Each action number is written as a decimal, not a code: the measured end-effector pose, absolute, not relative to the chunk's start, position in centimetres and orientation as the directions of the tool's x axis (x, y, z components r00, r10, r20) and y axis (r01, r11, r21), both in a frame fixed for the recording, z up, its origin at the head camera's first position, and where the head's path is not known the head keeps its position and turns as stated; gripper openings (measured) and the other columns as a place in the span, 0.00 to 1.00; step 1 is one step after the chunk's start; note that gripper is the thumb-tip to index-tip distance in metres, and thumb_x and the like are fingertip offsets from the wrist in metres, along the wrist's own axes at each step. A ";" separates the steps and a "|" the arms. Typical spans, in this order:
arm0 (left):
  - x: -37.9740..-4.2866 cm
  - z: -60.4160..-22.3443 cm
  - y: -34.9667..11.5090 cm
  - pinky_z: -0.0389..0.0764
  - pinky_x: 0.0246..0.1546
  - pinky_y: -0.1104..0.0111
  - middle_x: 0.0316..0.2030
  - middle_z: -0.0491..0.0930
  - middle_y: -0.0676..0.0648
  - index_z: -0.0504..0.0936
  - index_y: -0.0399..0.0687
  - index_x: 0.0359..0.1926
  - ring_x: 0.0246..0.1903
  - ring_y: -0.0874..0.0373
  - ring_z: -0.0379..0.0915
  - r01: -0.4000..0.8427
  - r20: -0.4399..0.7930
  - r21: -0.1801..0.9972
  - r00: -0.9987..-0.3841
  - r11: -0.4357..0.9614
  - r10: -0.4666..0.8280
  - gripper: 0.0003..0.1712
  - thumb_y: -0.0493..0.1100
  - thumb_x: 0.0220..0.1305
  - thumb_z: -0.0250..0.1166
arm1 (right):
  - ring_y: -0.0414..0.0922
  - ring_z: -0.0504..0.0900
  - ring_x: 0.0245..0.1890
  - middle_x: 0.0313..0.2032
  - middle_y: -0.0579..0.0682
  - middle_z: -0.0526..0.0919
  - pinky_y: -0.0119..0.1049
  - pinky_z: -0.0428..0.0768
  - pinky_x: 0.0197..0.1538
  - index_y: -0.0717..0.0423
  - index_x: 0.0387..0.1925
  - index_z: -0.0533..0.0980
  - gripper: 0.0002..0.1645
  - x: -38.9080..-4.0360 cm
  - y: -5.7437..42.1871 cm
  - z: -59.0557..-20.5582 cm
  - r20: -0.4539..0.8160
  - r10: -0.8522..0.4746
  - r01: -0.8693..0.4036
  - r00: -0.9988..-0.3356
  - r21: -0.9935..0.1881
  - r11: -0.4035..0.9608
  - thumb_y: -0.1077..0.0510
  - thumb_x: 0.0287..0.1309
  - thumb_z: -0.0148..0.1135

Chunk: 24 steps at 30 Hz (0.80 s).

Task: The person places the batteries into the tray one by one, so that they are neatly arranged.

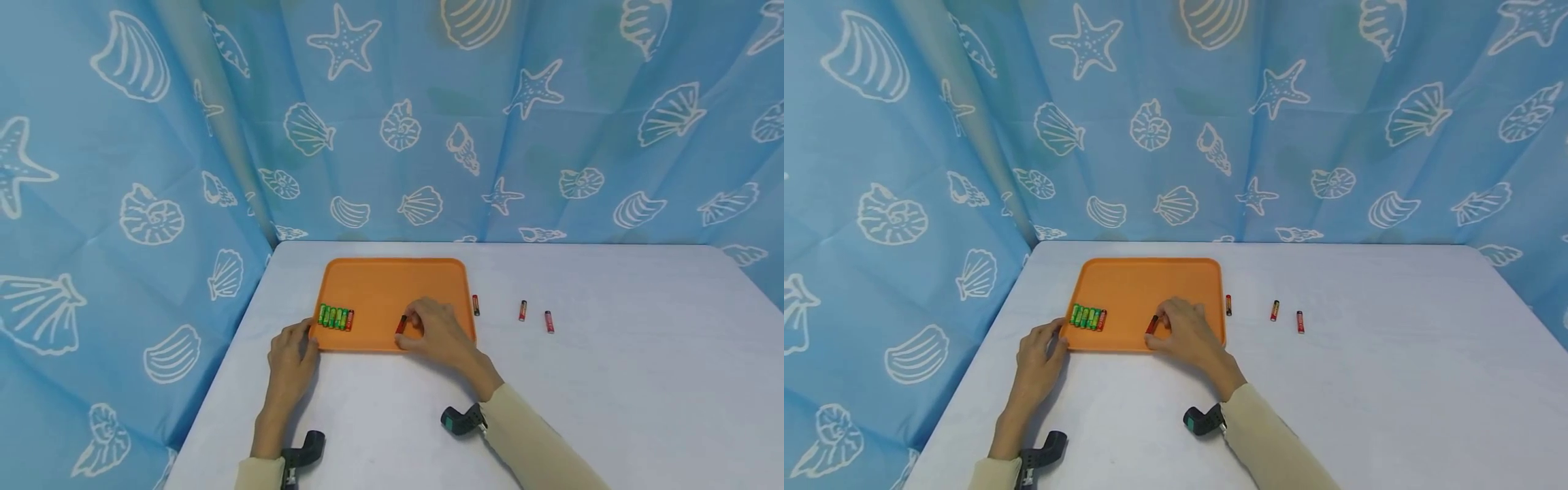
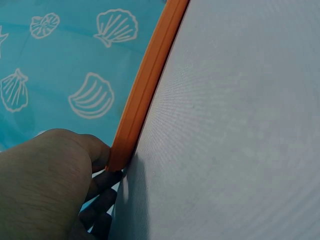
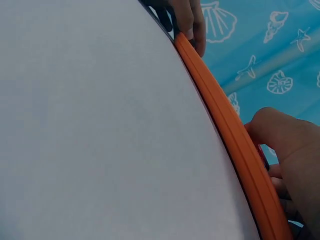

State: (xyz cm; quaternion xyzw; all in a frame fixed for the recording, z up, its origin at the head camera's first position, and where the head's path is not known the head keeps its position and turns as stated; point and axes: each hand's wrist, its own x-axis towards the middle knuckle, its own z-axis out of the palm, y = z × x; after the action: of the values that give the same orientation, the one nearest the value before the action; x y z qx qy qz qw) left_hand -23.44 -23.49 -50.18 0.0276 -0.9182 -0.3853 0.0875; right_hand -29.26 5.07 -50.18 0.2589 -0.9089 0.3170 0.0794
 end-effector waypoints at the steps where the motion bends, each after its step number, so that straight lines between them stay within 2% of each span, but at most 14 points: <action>1: -23.4 -50.2 -23.5 0.51 0.67 0.47 0.65 0.67 0.39 0.69 0.42 0.70 0.69 0.41 0.53 0.019 0.141 0.714 -0.983 0.700 -0.118 0.25 0.42 0.75 0.54 | 0.40 0.69 0.33 0.32 0.43 0.72 0.44 0.58 0.46 0.53 0.41 0.75 0.24 -29.4 4.8 -50.2 0.298 -0.428 -0.520 -0.853 -0.536 0.665 0.42 0.54 0.73; 11: -23.5 -50.5 -23.2 0.54 0.65 0.46 0.63 0.70 0.37 0.71 0.40 0.68 0.67 0.40 0.56 0.062 0.199 0.713 -0.973 0.699 -0.116 0.25 0.40 0.73 0.56 | 0.40 0.69 0.35 0.34 0.42 0.72 0.41 0.60 0.44 0.53 0.44 0.75 0.25 -30.3 2.7 -50.2 0.256 -0.474 -0.533 -0.842 -0.530 0.659 0.42 0.56 0.72; 24: -23.7 -50.5 -23.5 0.55 0.65 0.47 0.62 0.70 0.38 0.71 0.42 0.68 0.67 0.41 0.56 0.036 0.183 0.707 -0.974 0.706 -0.134 0.25 0.41 0.73 0.56 | 0.40 0.68 0.38 0.36 0.43 0.71 0.40 0.61 0.47 0.54 0.47 0.76 0.24 -31.3 0.1 -49.9 0.214 -0.527 -0.552 -0.823 -0.524 0.649 0.42 0.59 0.70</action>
State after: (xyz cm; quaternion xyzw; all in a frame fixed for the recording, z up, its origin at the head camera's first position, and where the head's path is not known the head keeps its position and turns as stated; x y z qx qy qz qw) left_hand -23.71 -23.51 -50.50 0.0268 -0.9169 -0.3825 0.1109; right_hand -31.28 0.06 -49.85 0.2970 -0.9077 0.2957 0.0211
